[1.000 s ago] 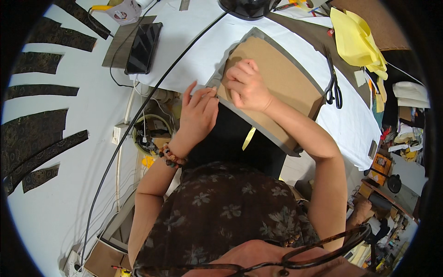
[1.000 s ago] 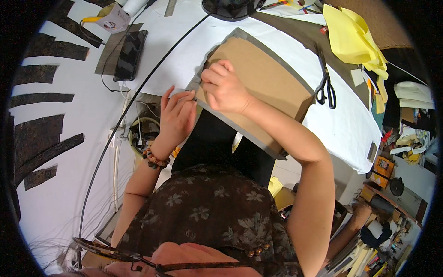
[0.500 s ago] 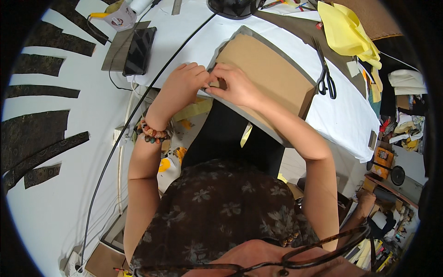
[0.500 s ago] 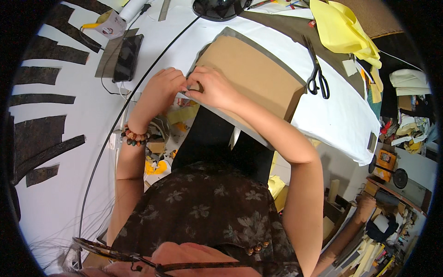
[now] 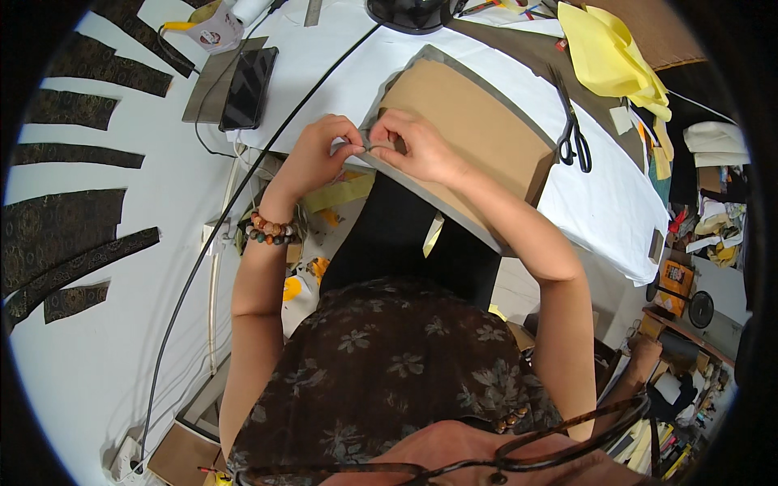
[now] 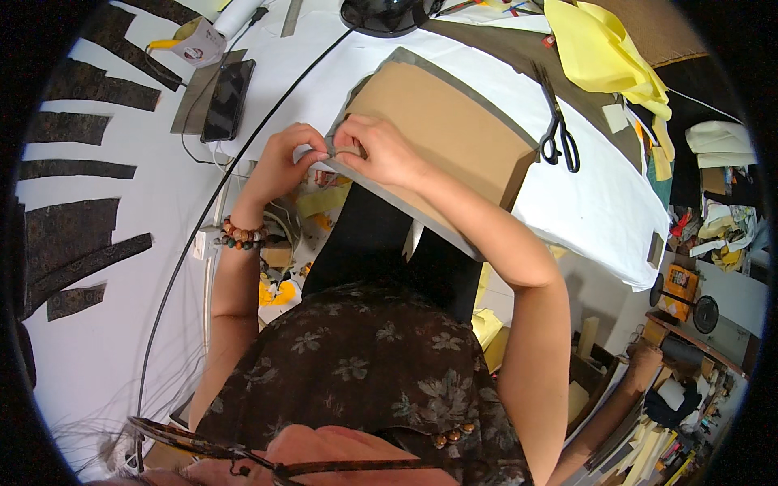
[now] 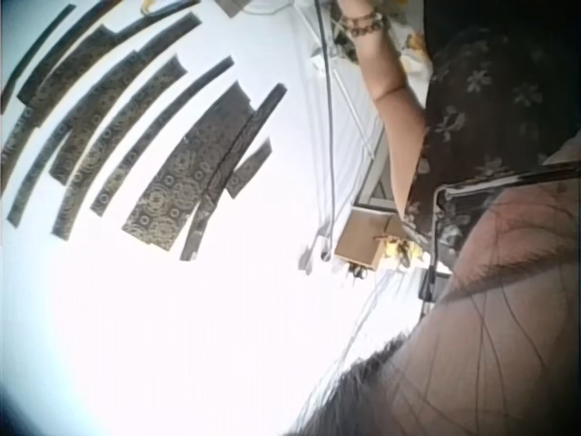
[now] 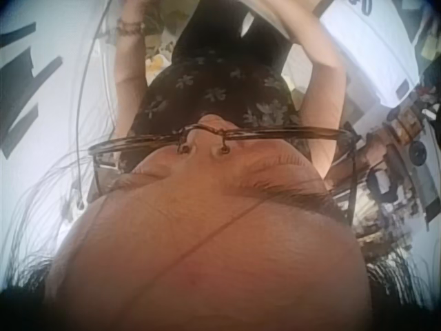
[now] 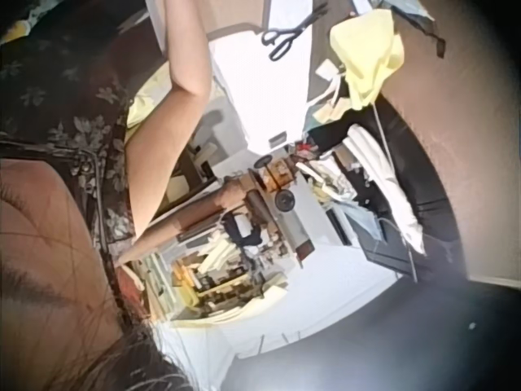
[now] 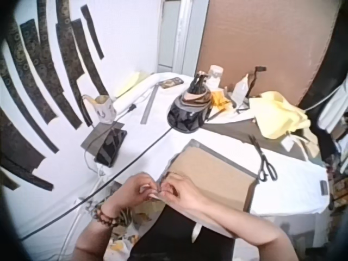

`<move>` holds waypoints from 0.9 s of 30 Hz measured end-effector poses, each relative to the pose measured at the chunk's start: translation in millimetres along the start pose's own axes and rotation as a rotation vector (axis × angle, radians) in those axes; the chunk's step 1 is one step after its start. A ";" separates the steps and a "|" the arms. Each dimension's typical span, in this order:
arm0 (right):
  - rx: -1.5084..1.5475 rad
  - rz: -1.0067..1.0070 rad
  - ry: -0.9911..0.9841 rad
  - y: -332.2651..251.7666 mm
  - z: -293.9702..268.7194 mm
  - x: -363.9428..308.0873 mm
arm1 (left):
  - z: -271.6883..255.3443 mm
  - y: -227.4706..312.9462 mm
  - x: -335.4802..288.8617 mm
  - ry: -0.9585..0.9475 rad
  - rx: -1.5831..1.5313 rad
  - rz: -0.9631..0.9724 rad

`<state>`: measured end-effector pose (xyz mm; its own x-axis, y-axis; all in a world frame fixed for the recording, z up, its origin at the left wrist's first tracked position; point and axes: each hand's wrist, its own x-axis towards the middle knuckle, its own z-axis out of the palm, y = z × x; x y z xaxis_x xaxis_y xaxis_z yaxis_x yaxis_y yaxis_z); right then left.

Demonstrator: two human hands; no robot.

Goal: The person folds and presses a gray fabric strip along the edge of a rectangular board using an iron, then trims the excess with scissors. The person repeats folding, pressing, and trimming along the board's edges.

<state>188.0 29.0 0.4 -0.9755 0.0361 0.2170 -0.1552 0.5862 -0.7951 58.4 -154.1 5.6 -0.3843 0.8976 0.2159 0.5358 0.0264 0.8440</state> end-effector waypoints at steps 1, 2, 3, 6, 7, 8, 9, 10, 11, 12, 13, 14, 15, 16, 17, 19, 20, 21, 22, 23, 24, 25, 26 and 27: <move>-0.015 0.005 -0.007 -2.7 -2.1 1.5 | -0.6 -0.8 0.3 -0.003 0.001 -0.005; -0.031 0.009 -0.014 -5.0 -3.7 2.9 | -1.2 -2.2 0.2 -0.005 0.003 -0.011; -0.022 0.020 -0.032 -6.4 -3.3 3.2 | -0.9 -2.9 -0.2 -0.010 0.003 -0.018; -0.072 -0.052 -0.069 -5.7 -1.9 3.3 | 0.8 -1.2 -3.0 0.032 -0.027 -0.060; -0.140 -0.145 -0.067 -1.5 -1.8 3.0 | 1.0 -0.4 -4.1 0.032 -0.024 -0.074; -0.208 -0.238 -0.066 1.4 -1.1 2.5 | 1.2 0.4 -5.1 0.033 -0.021 -0.088; -0.233 -0.251 -0.065 2.3 0.8 2.1 | 1.2 0.6 -6.6 0.037 -0.016 -0.105; -0.258 -0.263 -0.065 3.0 2.7 1.7 | 1.8 -0.4 -7.9 0.056 -0.001 -0.074; -0.284 -0.275 -0.064 3.6 4.3 1.4 | 3.1 -2.3 -9.3 0.074 0.014 -0.043; -0.273 -0.263 -0.070 4.0 4.8 1.1 | 4.1 -3.3 -10.0 0.090 0.028 -0.009; -0.262 -0.250 -0.075 4.7 5.1 0.9 | 4.3 -3.7 -10.7 0.091 0.029 -0.013; -0.251 -0.237 -0.080 4.9 5.6 0.4 | 4.4 -3.8 -11.4 0.092 0.030 -0.018; -0.230 -0.226 -0.080 4.6 5.4 0.5 | 4.6 -3.9 -11.1 0.095 0.030 -0.020; -0.209 -0.215 -0.078 4.1 5.6 0.8 | 4.9 -4.4 -11.2 0.103 0.021 -0.017; -0.188 -0.203 -0.076 3.8 5.5 0.7 | 5.1 -5.0 -11.3 0.110 0.011 -0.013; -0.222 -0.202 -0.081 7.1 4.0 0.4 | 5.7 -3.3 -10.3 0.108 -0.010 -0.012; -0.240 -0.200 -0.081 8.5 3.0 -0.8 | 5.8 -1.3 -9.0 0.098 -0.021 -0.014; -0.166 -0.104 -0.069 2.1 -4.5 -2.6 | 4.9 -0.2 -8.4 0.096 -0.030 -0.019; -0.092 -0.015 -0.060 -10.3 -21.2 -4.9 | 3.4 -0.5 -8.6 0.095 -0.023 -0.015; -0.018 0.076 -0.053 -19.6 -40.9 -7.8 | 3.4 -1.8 -9.5 0.095 -0.017 -0.011; -0.066 0.086 0.127 -24.1 -66.5 -13.3 | 3.6 -2.3 -9.6 0.096 -0.016 -0.006; -0.112 0.094 0.301 -23.4 -95.5 -23.1 | 2.6 -2.7 -10.0 0.082 -0.015 -0.045; -0.296 0.217 0.476 -14.3 -126.2 -36.6 | 0.9 -2.3 -11.2 0.067 -0.013 -0.085; -0.509 0.166 0.596 24.5 -169.2 -63.9 | 0.6 -0.8 -9.6 0.039 -0.019 -0.115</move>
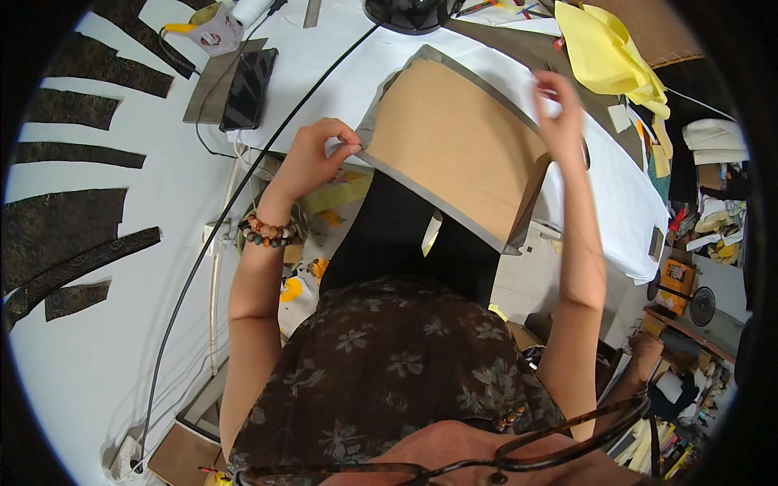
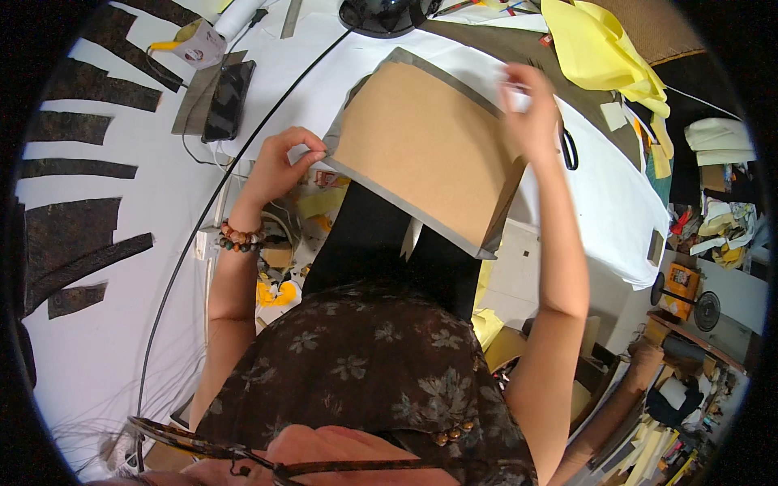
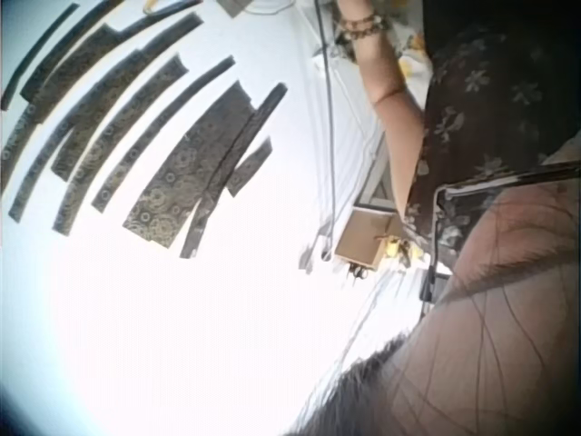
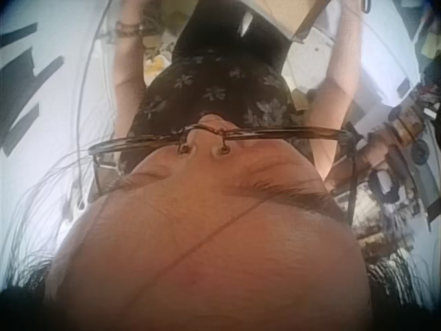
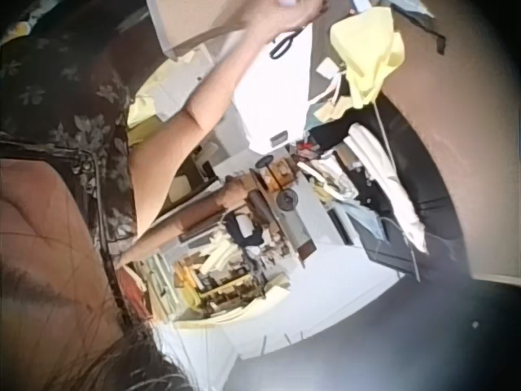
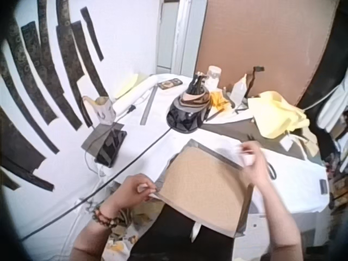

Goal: The person folds and presses a gray fabric strip along the edge of a rectangular board using an iron, then trims the excess with scissors. The person repeats folding, pressing, and trimming along the board's edges.

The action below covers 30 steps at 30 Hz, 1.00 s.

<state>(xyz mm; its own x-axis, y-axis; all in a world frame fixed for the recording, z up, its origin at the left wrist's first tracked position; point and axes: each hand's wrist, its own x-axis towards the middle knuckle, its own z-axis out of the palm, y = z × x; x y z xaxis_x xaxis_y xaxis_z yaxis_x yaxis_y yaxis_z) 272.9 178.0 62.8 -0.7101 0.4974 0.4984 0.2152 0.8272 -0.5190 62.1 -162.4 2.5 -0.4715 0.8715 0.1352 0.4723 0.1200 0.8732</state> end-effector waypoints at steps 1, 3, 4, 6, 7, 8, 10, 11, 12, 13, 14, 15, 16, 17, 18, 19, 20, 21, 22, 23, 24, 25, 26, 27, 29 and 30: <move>-0.154 -0.044 0.035 35.1 -25.6 -5.4 | 0.4 0.7 -0.3 0.005 -0.024 -0.016; -0.699 0.023 -0.067 104.0 -61.6 -41.9 | 3.2 2.6 2.1 0.014 -0.078 -0.041; -0.683 0.128 -0.169 127.8 -67.3 -61.5 | 5.9 -2.0 2.5 0.036 -0.090 0.016; -0.526 0.189 -0.162 141.4 -64.8 -83.4 | 9.4 -13.0 3.2 0.085 -0.107 0.124; -0.462 0.223 -0.142 140.6 -65.2 -84.9 | 9.7 -14.9 1.7 0.070 -0.120 0.056; -0.399 0.257 -0.122 139.9 -65.5 -85.5 | 10.1 -16.3 0.2 0.056 -0.134 -0.012; -0.589 0.077 -0.111 126.7 -64.9 -82.5 | 7.4 -15.9 -1.9 0.039 -0.171 -0.154; -0.683 -0.015 -0.104 123.0 -63.8 -78.7 | 6.5 -16.4 -2.5 0.041 -0.199 -0.228; -0.619 0.088 -0.157 122.2 -62.8 -76.0 | 5.0 -12.2 -1.1 0.036 -0.224 -0.299; -0.554 0.191 -0.210 122.1 -61.7 -73.5 | 3.5 -7.2 -0.4 0.007 -0.205 -0.273; -0.488 0.292 -0.264 123.6 -59.9 -71.9 | 1.9 -1.3 0.7 -0.024 -0.185 -0.248; -0.398 0.328 -0.264 132.1 -57.5 -66.1 | 0.4 3.3 1.6 -0.054 -0.168 -0.218; -0.370 0.357 -0.260 138.8 -60.2 -65.3 | 0.4 1.3 1.2 -0.049 -0.186 -0.221; -0.341 0.387 -0.256 145.5 -62.5 -64.9 | 1.1 -3.7 0.3 -0.044 -0.204 -0.223; -0.310 0.413 -0.256 147.8 -63.6 -61.3 | 1.7 -6.9 -0.8 -0.036 -0.222 -0.230; 0.149 0.591 -0.194 150.3 -62.9 -57.4 | 2.3 -9.4 -1.5 -0.023 -0.213 -0.195; 0.233 0.642 -0.175 151.3 -71.6 -57.7 | 2.6 -11.4 -1.9 -0.010 -0.204 -0.160; 0.109 0.578 -0.204 152.7 -77.1 -60.1 | 4.0 -12.5 0.0 -0.005 -0.199 -0.121; -0.014 0.514 -0.231 154.4 -81.5 -61.6 | 3.9 -12.4 0.0 0.005 -0.159 -0.131; -0.138 0.390 -0.221 156.1 -78.7 -64.6 | 2.5 -11.8 -2.9 0.014 -0.118 -0.140; -0.273 0.265 -0.204 153.2 -77.8 -64.8 | 4.4 -11.0 -1.5 0.020 -0.085 -0.137; -0.253 0.292 -0.221 146.3 -75.2 -62.8 | 8.5 -11.2 -1.6 0.082 -0.118 -0.102; -0.267 0.400 -0.321 138.5 -76.4 -61.6 | 12.7 -10.9 -2.9 0.144 -0.152 -0.068; -0.363 0.230 -0.277 126.7 -72.6 -60.3 | 15.2 -7.8 -4.8 0.197 -0.199 -0.111; -0.454 0.105 -0.254 121.9 -68.5 -63.6 | 17.5 0.7 -5.8 0.217 -0.130 -0.097; -0.428 0.135 -0.239 122.1 -66.7 -64.2 | 15.0 4.6 -7.9 0.230 -0.086 -0.093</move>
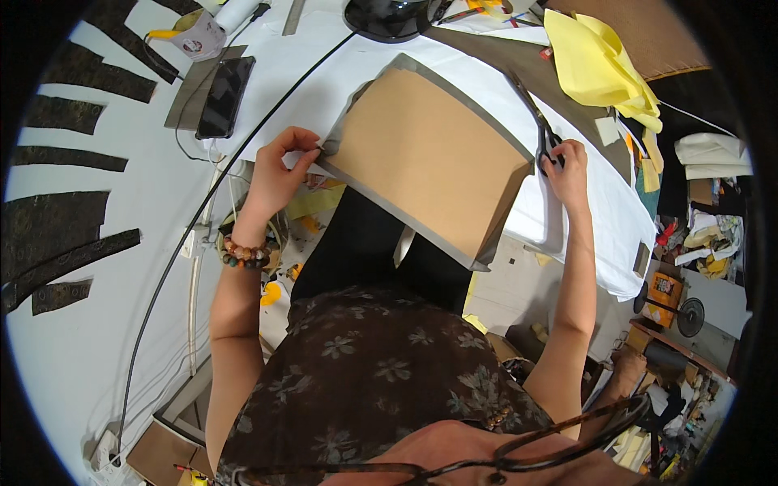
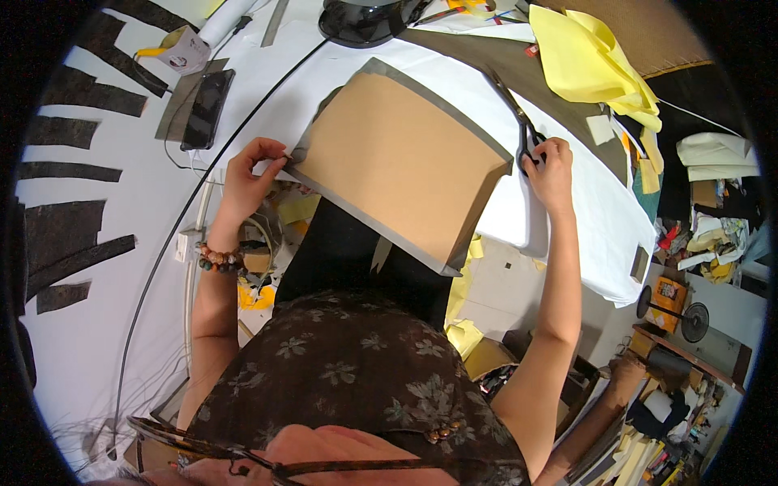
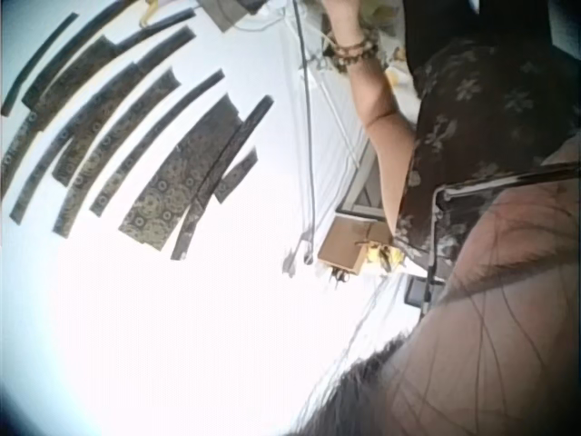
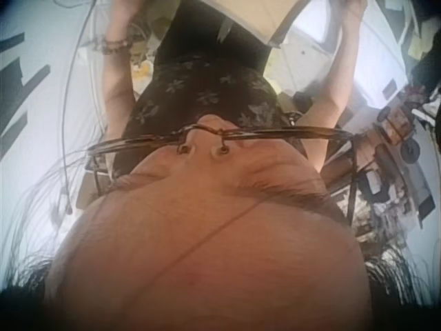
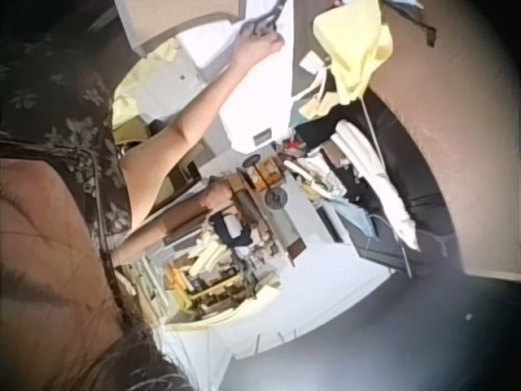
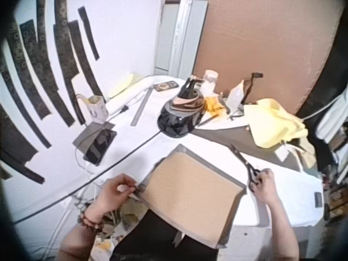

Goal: The person folds and presses a gray fabric strip along the edge of a rectangular board using an iron, then trims the excess with scissors. The person repeats folding, pressing, and trimming along the board's edges.

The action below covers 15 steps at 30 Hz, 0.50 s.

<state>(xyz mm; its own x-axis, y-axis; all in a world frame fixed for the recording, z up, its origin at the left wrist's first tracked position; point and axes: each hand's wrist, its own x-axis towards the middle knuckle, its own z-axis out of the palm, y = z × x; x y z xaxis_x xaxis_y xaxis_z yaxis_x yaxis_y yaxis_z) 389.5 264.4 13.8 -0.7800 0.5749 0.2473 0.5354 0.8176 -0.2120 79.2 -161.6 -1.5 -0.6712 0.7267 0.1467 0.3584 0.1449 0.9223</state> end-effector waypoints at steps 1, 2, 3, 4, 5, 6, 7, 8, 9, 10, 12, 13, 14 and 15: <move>0.031 0.027 0.006 0.8 0.0 0.4 | 1.9 5.4 -2.6 0.003 0.028 0.000; 0.062 0.053 0.012 2.4 0.4 1.0 | 6.6 9.5 -6.8 0.027 0.057 0.026; 0.050 0.061 -0.016 4.8 1.6 2.8 | 11.7 13.6 -12.5 0.055 0.087 0.050; -0.014 0.055 -0.068 6.1 -1.3 6.4 | 13.9 15.6 -17.5 0.083 0.118 0.074; -0.007 0.076 -0.100 10.2 -0.7 9.0 | 13.0 14.9 -21.3 0.074 0.202 0.134; -0.005 0.095 -0.133 10.6 -0.7 11.5 | 15.5 16.6 -25.2 0.105 0.226 0.170; 0.004 0.139 -0.200 7.1 -3.5 14.7 | 19.8 19.7 -29.3 0.137 0.250 0.208; 0.052 0.154 -0.221 9.5 -0.6 15.8 | 22.8 21.6 -33.0 0.167 0.274 0.245; 0.095 0.176 -0.241 19.0 -1.1 15.0 | 27.4 15.0 -38.3 0.227 0.310 0.236; 0.137 0.193 -0.263 29.8 -0.7 15.4 | 31.0 11.2 -41.5 0.271 0.318 0.223; 0.468 0.183 -0.258 54.4 -0.3 11.7 | 38.2 6.8 -43.2 0.355 0.332 0.196; 0.473 0.128 -0.234 34.1 -7.6 14.8 | 40.3 7.7 -42.8 0.418 0.349 0.182; 0.479 0.073 -0.209 12.4 -17.8 16.8 | 40.6 6.5 -41.4 0.433 0.362 0.172; 0.445 0.048 -0.196 -15.5 -28.9 16.8 | 41.0 4.3 -38.8 0.441 0.369 0.168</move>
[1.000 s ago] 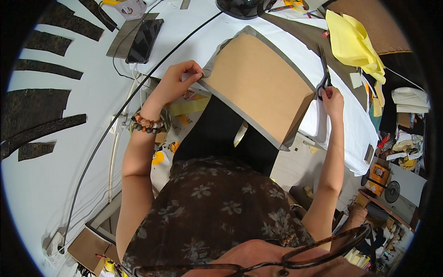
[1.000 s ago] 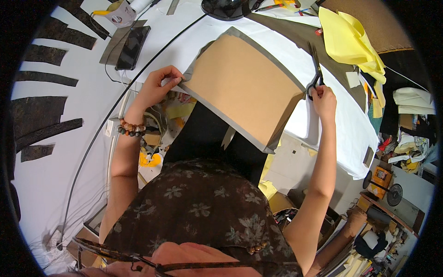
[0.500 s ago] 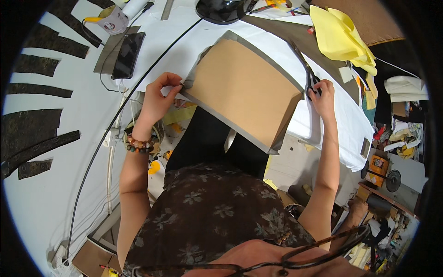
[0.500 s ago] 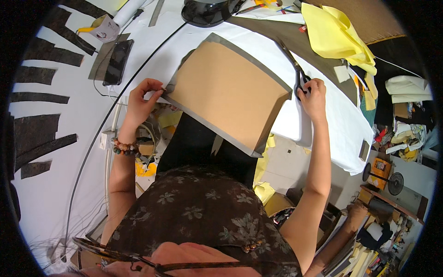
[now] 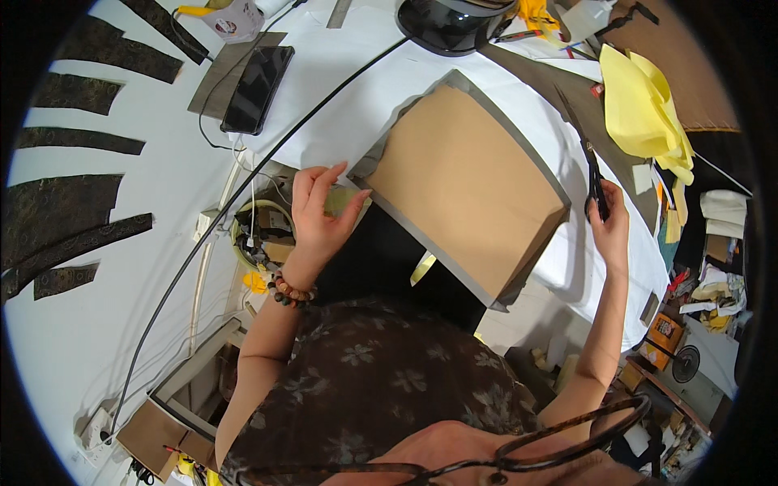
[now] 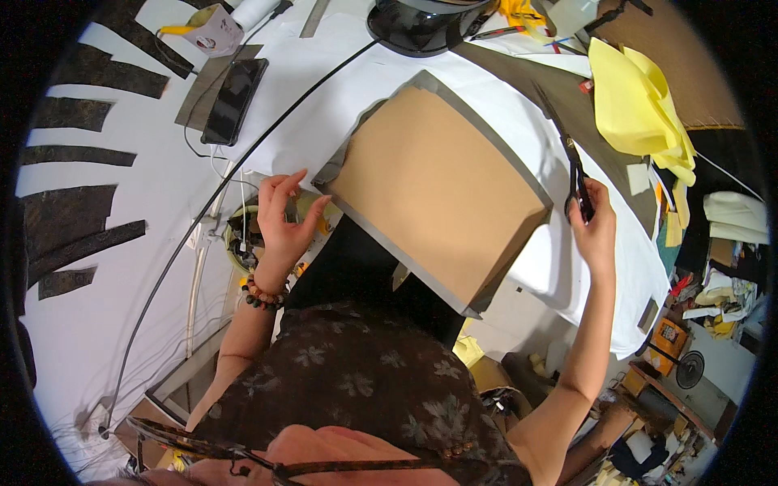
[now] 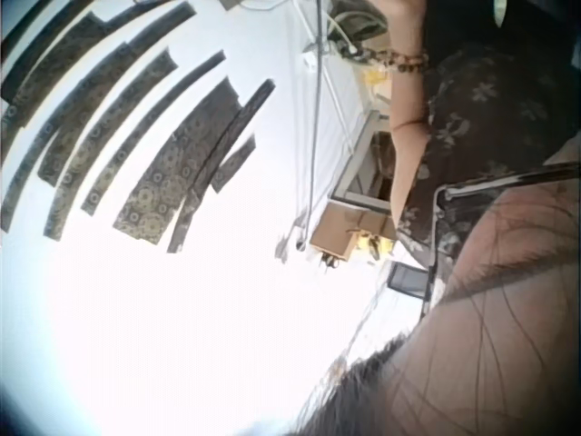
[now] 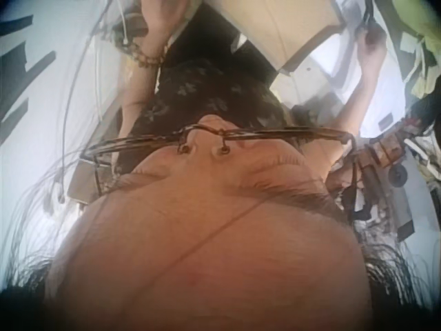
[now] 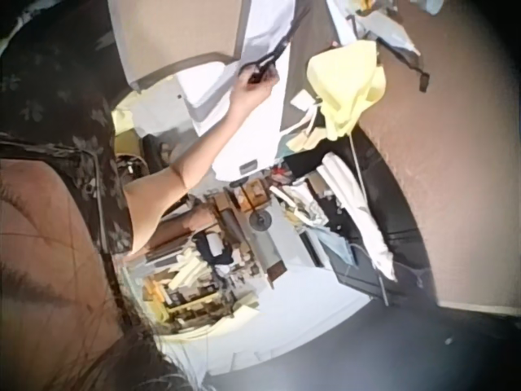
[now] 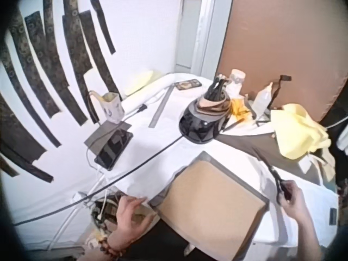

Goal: The person folds and presses a gray fabric strip along the edge of a rectangular board using an iron, then trims the excess with scissors. The person repeats folding, pressing, and trimming along the board's edges.

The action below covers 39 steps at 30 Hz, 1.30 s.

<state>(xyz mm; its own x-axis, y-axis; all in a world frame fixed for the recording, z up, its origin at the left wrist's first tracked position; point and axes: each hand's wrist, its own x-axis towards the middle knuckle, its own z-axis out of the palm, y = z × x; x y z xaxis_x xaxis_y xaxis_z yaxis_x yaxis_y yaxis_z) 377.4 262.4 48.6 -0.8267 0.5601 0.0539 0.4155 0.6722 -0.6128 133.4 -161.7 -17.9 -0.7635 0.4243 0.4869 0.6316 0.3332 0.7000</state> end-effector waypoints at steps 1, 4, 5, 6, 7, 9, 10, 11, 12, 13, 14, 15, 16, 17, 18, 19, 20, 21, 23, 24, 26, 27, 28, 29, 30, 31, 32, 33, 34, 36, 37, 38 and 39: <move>-0.037 -0.020 0.007 -31.4 4.4 -3.8 | 1.8 -2.3 0.2 0.002 0.007 -0.006; -0.188 -0.265 -0.102 -87.9 20.2 -5.1 | 3.8 -6.4 -3.1 0.038 0.010 0.105; -0.212 -0.469 -0.161 -101.7 27.7 -0.1 | 4.2 -4.8 -3.9 0.045 0.003 0.102; -0.247 -0.573 -0.208 -108.0 36.8 4.9 | 4.3 -1.9 -3.1 0.049 -0.008 0.101; -0.280 -0.678 -0.256 -112.1 45.9 11.3 | 4.7 -1.0 -4.3 0.054 -0.019 0.100; -0.260 -0.748 -0.326 -113.6 60.4 24.3 | 6.4 -4.8 -9.7 0.055 -0.021 0.094; -0.246 -0.777 -0.349 -110.8 67.3 30.5 | 7.5 -5.9 -10.7 0.052 -0.025 0.088; -0.231 -0.805 -0.372 -109.1 72.5 34.6 | 8.7 -6.9 -12.0 0.048 -0.030 0.083; -0.232 -0.802 -0.400 -111.4 74.5 39.0 | 9.8 -7.8 -14.3 0.042 -0.034 0.082; -0.228 -0.820 -0.414 -112.7 78.5 43.3 | 10.6 -8.6 -15.6 0.041 -0.033 0.085; -0.225 -0.835 -0.428 -113.8 83.3 47.7 | 11.1 -9.1 -16.7 0.039 -0.032 0.089; -0.223 -0.851 -0.439 -115.1 87.2 51.1 | 11.5 -9.7 -17.0 0.037 -0.033 0.096; -0.221 -0.846 -0.457 -116.5 90.8 52.7 | 11.7 -10.4 -18.0 0.036 -0.038 0.095; -0.219 -0.840 -0.475 -118.1 94.3 53.7 | 11.7 -10.9 -19.1 0.035 -0.043 0.094; -0.218 -0.836 -0.491 -119.8 97.3 55.1 | 11.8 -11.4 -19.1 0.036 -0.047 0.094; -0.213 -0.841 -0.491 -121.5 100.3 56.0 | 12.2 -11.4 -18.4 0.032 -0.054 0.097; -0.208 -0.845 -0.490 -122.9 103.0 56.4 | 12.7 -10.4 -17.2 0.028 -0.061 0.101; -0.203 -0.851 -0.489 -123.7 104.7 56.9 | 13.3 -9.8 -16.6 0.025 -0.068 0.105; -0.219 -0.862 -0.509 -124.1 106.1 57.4 | 15.5 -11.3 -16.5 0.050 -0.075 0.106; -0.227 -0.867 -0.519 -124.2 106.2 57.2 | 16.3 -11.8 -16.6 0.063 -0.078 0.107; -0.236 -0.876 -0.527 -124.4 105.2 56.2 | 16.4 -11.5 -16.5 0.065 -0.081 0.106; -0.240 -0.880 -0.531 -125.0 104.9 55.5 | 16.1 -11.7 -16.4 0.066 -0.083 0.106; -0.241 -0.884 -0.531 -126.4 104.5 55.1 | 16.0 -11.8 -16.3 0.065 -0.086 0.104; -0.241 -0.888 -0.530 -128.3 103.7 55.0 | 16.0 -11.6 -16.1 0.065 -0.089 0.103; -0.241 -0.893 -0.530 -129.3 103.2 54.9 | 16.2 -11.3 -16.3 0.065 -0.090 0.101; -0.247 -0.908 -0.524 -129.3 103.0 54.6 | 16.2 -11.3 -16.6 0.069 -0.090 0.103; -0.253 -0.923 -0.517 -129.0 102.8 54.2 | 16.3 -11.4 -16.9 0.072 -0.090 0.104; -0.259 -0.937 -0.510 -128.3 102.9 53.8 | 16.4 -11.7 -17.2 0.074 -0.091 0.106; -0.266 -0.943 -0.505 -127.8 102.9 53.4 | 16.6 -12.0 -17.4 0.071 -0.090 0.104; -0.281 -0.957 -0.495 -126.6 103.1 52.7 | 16.8 -11.9 -17.8 0.066 -0.089 0.100; -0.301 -0.974 -0.471 -125.7 103.9 51.9 | 16.5 -11.1 -17.7 0.056 -0.095 0.101; -0.320 -0.992 -0.445 -124.7 105.0 50.8 | 15.9 -9.9 -17.5 0.046 -0.100 0.104; -0.341 -1.008 -0.419 -124.5 104.9 50.1 | 15.5 -8.7 -17.3 0.035 -0.106 0.107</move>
<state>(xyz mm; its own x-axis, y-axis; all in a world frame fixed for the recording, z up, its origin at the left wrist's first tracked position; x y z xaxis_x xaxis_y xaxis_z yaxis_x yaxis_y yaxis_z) 244.5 155.9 44.8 -0.8770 -0.4714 0.0930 -0.4804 0.8561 -0.1905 143.2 -158.8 -40.4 -0.6980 0.4222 0.5784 0.6933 0.1958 0.6936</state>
